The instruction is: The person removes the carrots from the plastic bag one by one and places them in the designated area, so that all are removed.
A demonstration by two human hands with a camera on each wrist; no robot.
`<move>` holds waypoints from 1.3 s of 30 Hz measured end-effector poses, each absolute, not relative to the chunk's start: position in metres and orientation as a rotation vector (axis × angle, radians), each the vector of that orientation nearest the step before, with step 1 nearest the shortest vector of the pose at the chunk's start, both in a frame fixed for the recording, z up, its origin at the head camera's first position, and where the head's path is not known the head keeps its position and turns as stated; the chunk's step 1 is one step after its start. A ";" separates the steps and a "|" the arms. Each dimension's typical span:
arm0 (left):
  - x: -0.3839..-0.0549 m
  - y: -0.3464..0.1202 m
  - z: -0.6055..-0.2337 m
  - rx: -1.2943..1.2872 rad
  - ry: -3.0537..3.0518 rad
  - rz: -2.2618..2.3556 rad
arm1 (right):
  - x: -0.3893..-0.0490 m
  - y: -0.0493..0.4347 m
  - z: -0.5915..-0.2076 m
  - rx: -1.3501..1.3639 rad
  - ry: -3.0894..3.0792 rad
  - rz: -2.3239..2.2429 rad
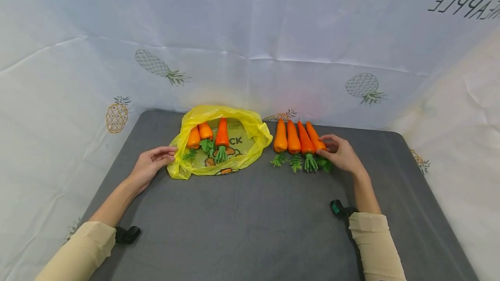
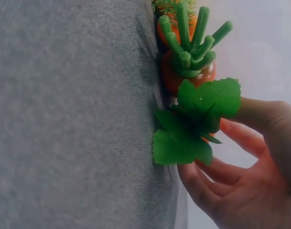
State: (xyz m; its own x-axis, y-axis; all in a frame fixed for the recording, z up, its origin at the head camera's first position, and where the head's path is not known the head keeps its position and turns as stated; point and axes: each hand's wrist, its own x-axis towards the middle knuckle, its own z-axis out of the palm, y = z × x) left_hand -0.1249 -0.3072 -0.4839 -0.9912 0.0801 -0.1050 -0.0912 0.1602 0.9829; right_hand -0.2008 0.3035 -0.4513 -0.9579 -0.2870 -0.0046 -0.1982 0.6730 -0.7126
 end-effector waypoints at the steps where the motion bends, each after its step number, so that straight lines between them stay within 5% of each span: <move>1: -0.125 -0.307 -0.484 -0.012 2.292 1.947 | -0.200 0.303 -0.450 -0.405 2.767 -1.160; 20: -0.125 -0.307 -0.480 -0.070 2.325 1.884 | -0.190 0.293 -0.423 -0.374 2.833 -1.180; 39: -0.126 -0.307 -0.484 -0.035 2.333 1.905 | -0.188 0.223 -0.409 -0.527 2.760 -1.266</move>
State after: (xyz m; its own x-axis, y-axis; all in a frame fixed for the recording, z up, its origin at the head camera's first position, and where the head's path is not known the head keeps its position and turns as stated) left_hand -0.1262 -0.3073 -0.4842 -0.9913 0.0638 -0.1149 -0.0998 0.2029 0.9741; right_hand -0.1880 0.2230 -0.4089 -0.9399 -0.3302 0.0871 -0.2814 0.6044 -0.7453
